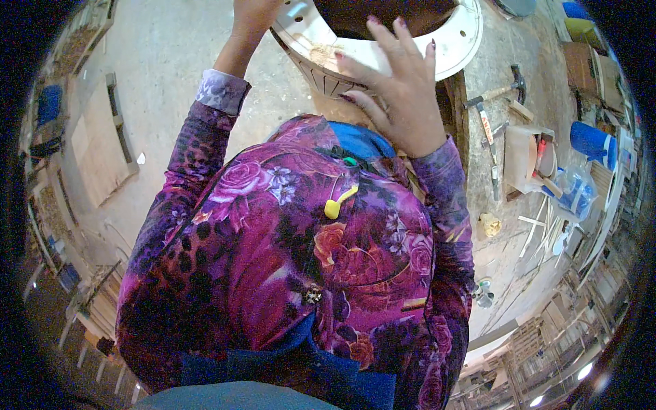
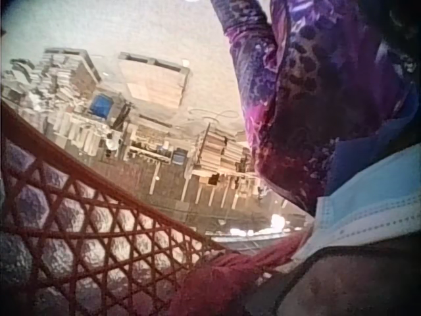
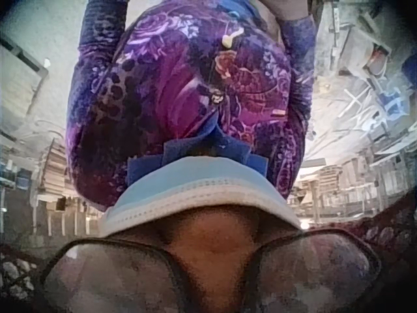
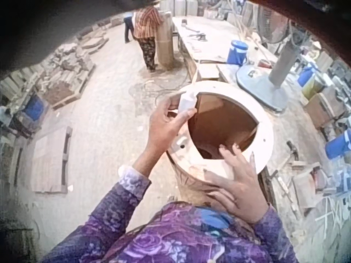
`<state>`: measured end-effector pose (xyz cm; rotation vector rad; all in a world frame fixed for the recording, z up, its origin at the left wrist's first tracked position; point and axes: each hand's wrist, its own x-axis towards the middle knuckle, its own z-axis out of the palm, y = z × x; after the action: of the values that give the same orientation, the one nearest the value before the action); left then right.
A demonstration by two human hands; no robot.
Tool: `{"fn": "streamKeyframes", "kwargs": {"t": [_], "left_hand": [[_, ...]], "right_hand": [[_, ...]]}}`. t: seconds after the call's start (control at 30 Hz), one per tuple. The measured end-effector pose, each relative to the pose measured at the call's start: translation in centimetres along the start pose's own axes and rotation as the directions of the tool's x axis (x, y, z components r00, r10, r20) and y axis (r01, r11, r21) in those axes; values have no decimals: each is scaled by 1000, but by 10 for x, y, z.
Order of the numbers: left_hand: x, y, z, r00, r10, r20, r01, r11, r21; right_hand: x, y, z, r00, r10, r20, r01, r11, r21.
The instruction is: Assembling a wooden barrel-like structure by gluing wooden slats onto a circular frame.
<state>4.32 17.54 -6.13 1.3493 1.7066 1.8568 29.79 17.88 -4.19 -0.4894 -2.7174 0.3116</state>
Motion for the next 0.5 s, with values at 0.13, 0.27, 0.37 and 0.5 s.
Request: {"fn": "streamKeyframes", "kwargs": {"t": [0.13, 0.27, 0.37, 0.5], "left_hand": [[1, 1, 2, 1000, -7, 15, 7, 999, -37], [0, 3, 2, 998, -54, 26, 55, 998, -18], [-1, 2, 2, 999, -52, 13, 52, 998, -31], [0, 1, 1, 999, -39, 10, 39, 998, -48]], "right_hand": [[16, -2, 6, 997, 30, -74, -26, 998, 50], [26, -8, 13, 999, -47, -1, 47, 998, -48], [13, -2, 5, 997, -25, 68, 34, 991, -127], [-10, 1, 0, 998, 20, 66, -12, 994, -110]]}}
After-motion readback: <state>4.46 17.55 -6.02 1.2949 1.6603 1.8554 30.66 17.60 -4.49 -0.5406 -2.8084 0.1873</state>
